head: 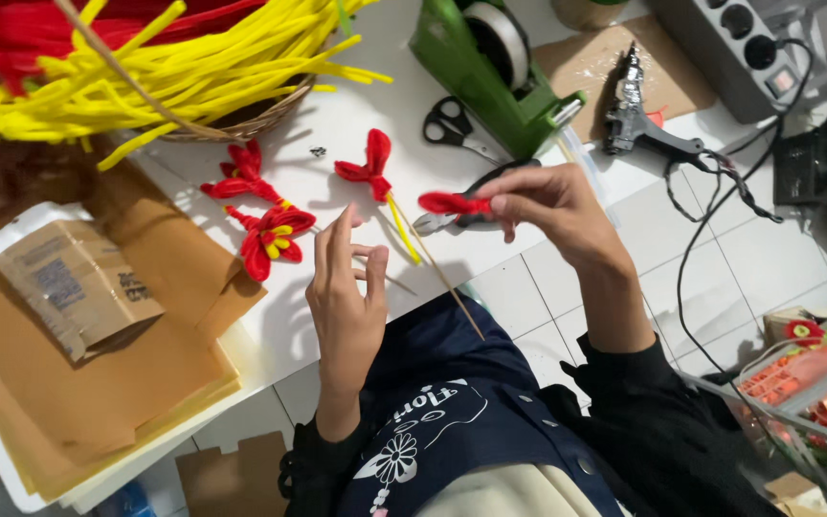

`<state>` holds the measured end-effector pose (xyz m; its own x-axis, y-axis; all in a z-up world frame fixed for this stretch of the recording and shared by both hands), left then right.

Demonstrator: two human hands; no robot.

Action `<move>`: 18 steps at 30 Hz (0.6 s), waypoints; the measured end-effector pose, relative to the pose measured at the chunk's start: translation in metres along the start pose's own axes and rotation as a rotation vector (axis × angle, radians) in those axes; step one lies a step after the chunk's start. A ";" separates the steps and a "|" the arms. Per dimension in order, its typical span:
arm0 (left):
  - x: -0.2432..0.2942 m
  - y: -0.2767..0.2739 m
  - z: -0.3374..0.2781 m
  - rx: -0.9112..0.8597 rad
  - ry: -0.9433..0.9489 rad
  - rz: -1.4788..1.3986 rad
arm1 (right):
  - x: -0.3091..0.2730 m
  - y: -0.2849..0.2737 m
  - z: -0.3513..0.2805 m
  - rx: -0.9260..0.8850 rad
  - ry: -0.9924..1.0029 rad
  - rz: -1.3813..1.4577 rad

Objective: The person assembles a flower craft using red and yellow pipe cleaners and a wooden stick. They use a hot glue gun to attach red pipe cleaner petals to a yellow center, then wrap a red pipe cleaner around the base to secure the flower to the stick.

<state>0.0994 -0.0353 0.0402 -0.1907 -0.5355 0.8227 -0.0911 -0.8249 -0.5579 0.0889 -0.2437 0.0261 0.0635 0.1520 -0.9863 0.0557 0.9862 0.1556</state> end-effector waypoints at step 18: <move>0.032 0.095 -0.023 -0.583 0.004 -0.412 | -0.035 -0.038 -0.051 0.058 -0.055 -0.510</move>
<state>0.0618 -0.1265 0.0113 -0.0317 -0.1999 0.9793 -0.6643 -0.7278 -0.1701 0.0336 -0.2834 0.0516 0.0657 -0.3527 -0.9334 0.1487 0.9284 -0.3404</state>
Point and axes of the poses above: each hand's wrist, its own z-axis towards the middle knuckle, its own y-axis out of the palm, x = y × z, the point moved 9 cm from there along z, towards the middle knuckle, and after that the axes turned 5 degrees about -y, right-handed, at the moved point
